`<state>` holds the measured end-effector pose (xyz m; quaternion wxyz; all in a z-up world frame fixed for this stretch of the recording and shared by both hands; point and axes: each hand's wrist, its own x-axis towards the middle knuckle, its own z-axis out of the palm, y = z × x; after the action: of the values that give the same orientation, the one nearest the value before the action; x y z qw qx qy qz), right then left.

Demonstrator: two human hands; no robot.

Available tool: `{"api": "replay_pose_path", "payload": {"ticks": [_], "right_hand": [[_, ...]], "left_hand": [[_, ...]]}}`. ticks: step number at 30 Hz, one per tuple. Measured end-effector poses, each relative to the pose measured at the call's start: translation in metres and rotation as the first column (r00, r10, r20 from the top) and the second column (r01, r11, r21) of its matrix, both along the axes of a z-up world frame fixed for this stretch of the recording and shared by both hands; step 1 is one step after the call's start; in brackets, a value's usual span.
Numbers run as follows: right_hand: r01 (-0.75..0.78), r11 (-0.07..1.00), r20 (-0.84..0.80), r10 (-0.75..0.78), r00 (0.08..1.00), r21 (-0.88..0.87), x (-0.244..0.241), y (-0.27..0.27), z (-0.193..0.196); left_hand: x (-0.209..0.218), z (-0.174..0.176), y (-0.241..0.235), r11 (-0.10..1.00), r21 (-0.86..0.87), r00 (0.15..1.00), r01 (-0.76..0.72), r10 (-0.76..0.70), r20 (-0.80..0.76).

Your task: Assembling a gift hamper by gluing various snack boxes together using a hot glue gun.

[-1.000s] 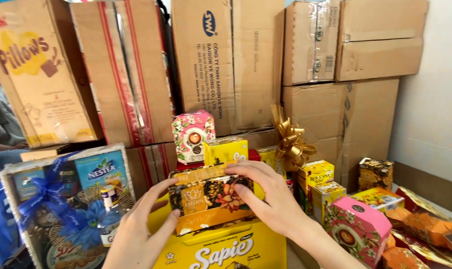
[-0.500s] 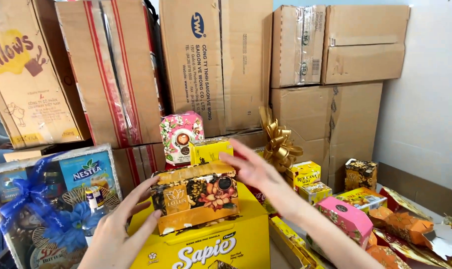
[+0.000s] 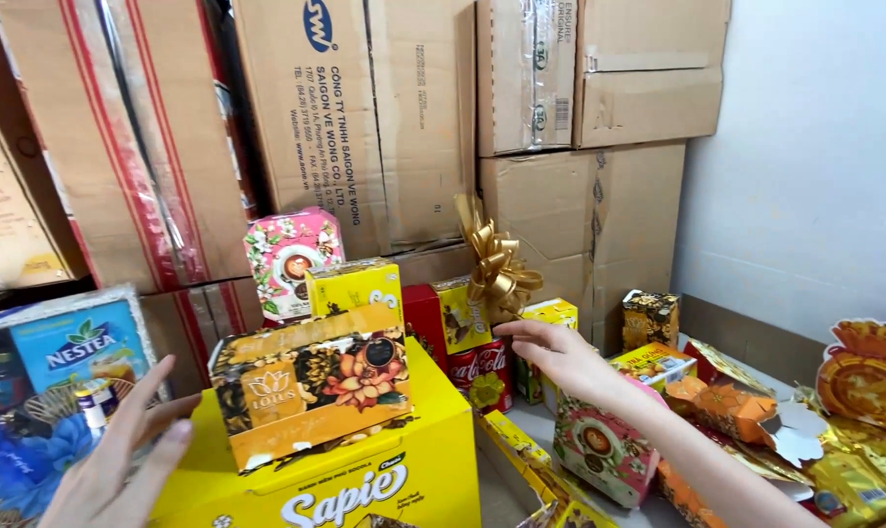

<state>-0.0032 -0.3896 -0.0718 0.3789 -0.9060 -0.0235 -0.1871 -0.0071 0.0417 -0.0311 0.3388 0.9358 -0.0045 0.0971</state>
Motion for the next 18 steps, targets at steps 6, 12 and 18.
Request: {"api": "replay_pose_path", "payload": {"ticks": [6, 12, 18], "right_hand": [[-0.004, 0.997, 0.349, 0.029, 0.937, -0.072, 0.037, 0.025, 0.036], [-0.173, 0.959, 0.402, 0.253, 0.880, -0.224, 0.083, 0.100, 0.138], [-0.579, 0.766, -0.432, 0.439, 0.788, -0.278, 0.089, 0.143, 0.192]], "left_hand": [[-0.004, 0.000, 0.000, 1.000, -0.008, 0.999, -0.019, 0.019, -0.029], [0.002, -0.007, 0.013, 0.998, -0.050, 0.994, 0.023, -0.017, 0.105], [0.073, -0.032, 0.035, 0.916, 0.128, 0.918, 0.380, -0.390, 0.064]]}}
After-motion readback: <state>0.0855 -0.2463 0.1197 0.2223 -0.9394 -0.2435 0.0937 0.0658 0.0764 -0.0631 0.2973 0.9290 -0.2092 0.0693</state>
